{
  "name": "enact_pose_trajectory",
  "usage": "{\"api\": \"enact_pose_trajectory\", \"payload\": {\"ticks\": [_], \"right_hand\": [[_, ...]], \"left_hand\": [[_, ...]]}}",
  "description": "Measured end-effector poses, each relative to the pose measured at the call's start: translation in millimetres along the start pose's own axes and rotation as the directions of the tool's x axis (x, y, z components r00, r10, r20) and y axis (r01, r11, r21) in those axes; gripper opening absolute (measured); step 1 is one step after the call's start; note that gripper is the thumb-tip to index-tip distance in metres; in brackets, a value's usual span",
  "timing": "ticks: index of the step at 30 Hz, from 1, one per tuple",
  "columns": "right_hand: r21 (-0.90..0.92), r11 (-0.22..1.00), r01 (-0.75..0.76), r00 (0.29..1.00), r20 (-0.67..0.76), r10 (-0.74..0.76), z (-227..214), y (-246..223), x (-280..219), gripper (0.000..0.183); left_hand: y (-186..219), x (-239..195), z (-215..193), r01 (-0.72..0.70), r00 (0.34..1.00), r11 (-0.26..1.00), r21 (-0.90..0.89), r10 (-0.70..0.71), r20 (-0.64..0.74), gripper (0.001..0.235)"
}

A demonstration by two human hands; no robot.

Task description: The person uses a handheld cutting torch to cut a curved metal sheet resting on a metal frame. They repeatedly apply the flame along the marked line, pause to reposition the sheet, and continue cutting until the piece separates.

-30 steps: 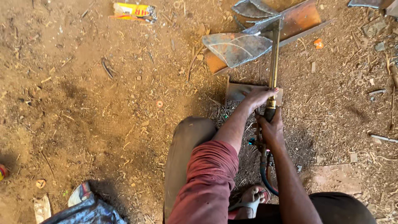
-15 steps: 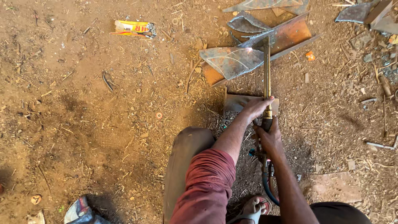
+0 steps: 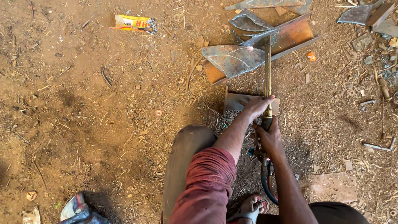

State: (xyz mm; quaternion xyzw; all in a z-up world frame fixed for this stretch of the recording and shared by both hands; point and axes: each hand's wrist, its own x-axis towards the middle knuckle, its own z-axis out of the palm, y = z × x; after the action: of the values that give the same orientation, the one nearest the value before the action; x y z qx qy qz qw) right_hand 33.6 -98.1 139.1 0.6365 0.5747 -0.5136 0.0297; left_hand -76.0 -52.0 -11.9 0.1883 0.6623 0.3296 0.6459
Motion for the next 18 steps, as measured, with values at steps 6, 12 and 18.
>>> {"api": "enact_pose_trajectory", "payload": {"ticks": [6, 12, 18], "right_hand": [[0.023, 0.996, 0.087, 0.996, 0.008, -0.087, 0.5, 5.0, 5.0, 0.054], [0.043, 0.999, 0.031, 0.999, 0.017, -0.032, 0.5, 5.2, 8.2, 0.051], [0.054, 0.998, 0.044, 0.999, 0.026, -0.046, -0.9, 2.9, 6.4, 0.051]], "left_hand": [[-4.2, 5.7, 0.8, -0.021, 1.000, 1.000, 0.002, 0.021, -0.011, 0.079], [-1.0, 3.2, -2.2, 0.008, 1.000, 1.000, 0.012, -0.008, 0.009, 0.079], [1.4, 0.9, -2.1, 0.018, 1.000, 1.000, 0.000, -0.018, 0.008, 0.079]]}}
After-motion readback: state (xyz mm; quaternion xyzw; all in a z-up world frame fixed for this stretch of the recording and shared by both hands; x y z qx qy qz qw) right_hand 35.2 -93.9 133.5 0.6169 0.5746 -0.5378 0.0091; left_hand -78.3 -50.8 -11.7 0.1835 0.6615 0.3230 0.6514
